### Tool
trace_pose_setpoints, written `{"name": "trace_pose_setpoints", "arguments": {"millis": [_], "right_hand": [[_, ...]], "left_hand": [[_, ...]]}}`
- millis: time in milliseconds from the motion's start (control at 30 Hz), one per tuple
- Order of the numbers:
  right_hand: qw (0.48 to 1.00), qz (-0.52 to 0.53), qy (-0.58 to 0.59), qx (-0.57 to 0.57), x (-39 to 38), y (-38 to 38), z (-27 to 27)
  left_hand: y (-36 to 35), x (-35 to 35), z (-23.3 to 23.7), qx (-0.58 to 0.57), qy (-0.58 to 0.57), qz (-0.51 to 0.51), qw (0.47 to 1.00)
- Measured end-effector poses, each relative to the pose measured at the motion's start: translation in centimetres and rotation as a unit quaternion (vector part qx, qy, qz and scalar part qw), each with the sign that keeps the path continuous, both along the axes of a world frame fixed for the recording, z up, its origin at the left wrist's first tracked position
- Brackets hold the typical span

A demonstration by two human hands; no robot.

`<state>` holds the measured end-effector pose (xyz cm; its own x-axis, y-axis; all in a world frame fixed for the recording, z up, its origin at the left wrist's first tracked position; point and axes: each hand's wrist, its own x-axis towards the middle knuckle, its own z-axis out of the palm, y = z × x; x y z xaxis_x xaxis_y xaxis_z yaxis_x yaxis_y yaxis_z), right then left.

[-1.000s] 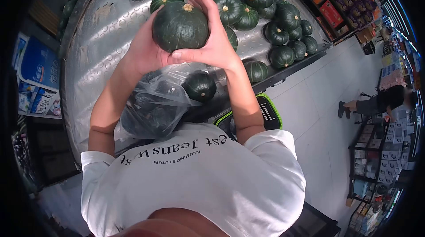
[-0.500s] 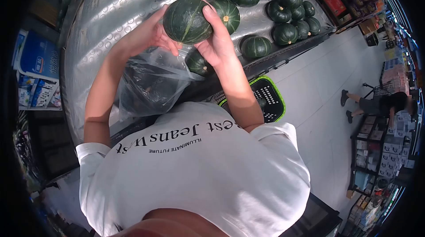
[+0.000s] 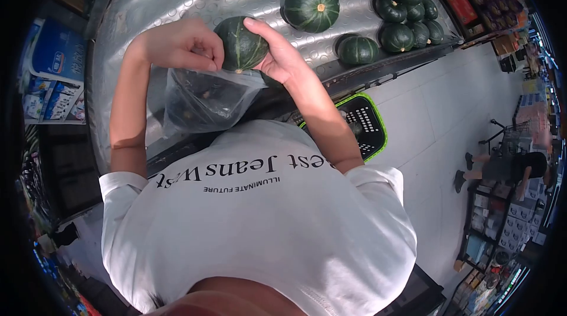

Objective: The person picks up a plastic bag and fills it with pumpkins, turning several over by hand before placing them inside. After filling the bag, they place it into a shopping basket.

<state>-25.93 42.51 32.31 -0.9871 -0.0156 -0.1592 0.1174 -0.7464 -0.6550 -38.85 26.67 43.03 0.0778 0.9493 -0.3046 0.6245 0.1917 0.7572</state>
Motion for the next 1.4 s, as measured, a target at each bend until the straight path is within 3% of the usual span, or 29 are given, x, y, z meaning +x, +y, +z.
{"name": "trace_pose_setpoints", "arguments": {"millis": [67, 100, 167, 200, 300, 400, 433, 533, 633, 733, 767, 867, 900, 967, 1067, 1133, 1167, 1200, 1300, 1400], "right_hand": [[1.000, 0.000, 0.027, 0.013, -0.4, -1.5, 0.3], [0.999, -0.003, 0.047, 0.013, -0.5, -2.1, 0.8], [0.995, 0.031, 0.095, -0.011, -0.9, -3.0, 2.0], [0.991, 0.032, 0.125, 0.036, -1.5, -3.5, 2.2], [0.959, 0.030, 0.198, 0.202, -3.0, -5.2, 3.6], [0.901, 0.023, 0.328, 0.282, -4.5, -6.6, 3.9], [0.908, 0.028, 0.317, 0.273, -5.0, -7.0, 3.8], [0.926, 0.041, 0.282, 0.248, -6.8, -8.0, 3.2], [0.845, 0.034, 0.374, 0.381, -6.6, -9.8, 3.0], [0.826, 0.048, 0.419, 0.373, -6.5, -10.2, 2.2], [0.811, 0.051, 0.406, 0.418, -5.7, -10.1, 2.5], [0.759, -0.138, 0.438, 0.461, -5.3, -10.7, -0.1], [0.724, -0.166, 0.427, 0.515, -4.6, -10.2, -0.1], [0.724, -0.190, 0.400, 0.529, -3.5, -10.4, -0.8], [0.720, -0.235, 0.363, 0.543, -2.4, -9.6, -0.8], [0.722, -0.262, 0.325, 0.552, -1.8, -9.2, -1.3], [0.743, -0.234, 0.299, 0.551, -1.7, -9.0, -1.6], [0.764, -0.204, 0.271, 0.549, -1.5, -9.0, -2.0], [0.762, -0.184, 0.218, 0.582, -1.5, -8.9, -2.2], [0.713, -0.180, 0.295, 0.610, -0.7, -7.8, -3.4]], "left_hand": [[-1.9, -0.2, 1.1, 0.099, -0.037, 0.129, 0.986], [-2.6, -1.1, 0.6, 0.207, -0.082, 0.185, 0.957], [-3.3, -1.6, -0.6, 0.290, -0.101, 0.236, 0.922], [-3.5, -1.7, -0.8, 0.332, -0.108, 0.260, 0.900], [-4.8, -1.5, -1.0, 0.377, -0.108, 0.276, 0.877], [-6.8, -1.1, -0.8, 0.419, -0.037, 0.261, 0.869], [-7.4, -0.6, -0.8, 0.429, -0.006, 0.248, 0.869], [-7.2, 0.9, -1.6, 0.472, -0.006, 0.369, 0.801], [-6.2, 2.1, -2.0, 0.504, -0.006, 0.406, 0.762], [-7.1, 3.2, -1.9, 0.489, 0.072, 0.372, 0.786], [-8.3, 3.5, -1.6, 0.404, 0.194, 0.355, 0.821], [-8.6, 4.5, -1.9, 0.369, 0.274, 0.280, 0.843], [-8.3, 4.8, -2.4, 0.381, 0.270, 0.288, 0.836], [-7.4, 5.6, -3.9, 0.407, 0.260, 0.302, 0.822], [-7.0, 6.8, -4.2, 0.458, 0.307, 0.397, 0.734], [-6.7, 7.5, -3.8, 0.465, 0.291, 0.385, 0.743], [-6.5, 7.6, -3.5, 0.465, 0.283, 0.379, 0.749], [-6.0, 7.5, -2.9, 0.479, 0.295, 0.279, 0.779], [-6.0, 7.2, -3.0, 0.422, 0.260, 0.157, 0.854], [-7.0, 6.7, -3.2, 0.372, 0.291, 0.114, 0.874]]}}
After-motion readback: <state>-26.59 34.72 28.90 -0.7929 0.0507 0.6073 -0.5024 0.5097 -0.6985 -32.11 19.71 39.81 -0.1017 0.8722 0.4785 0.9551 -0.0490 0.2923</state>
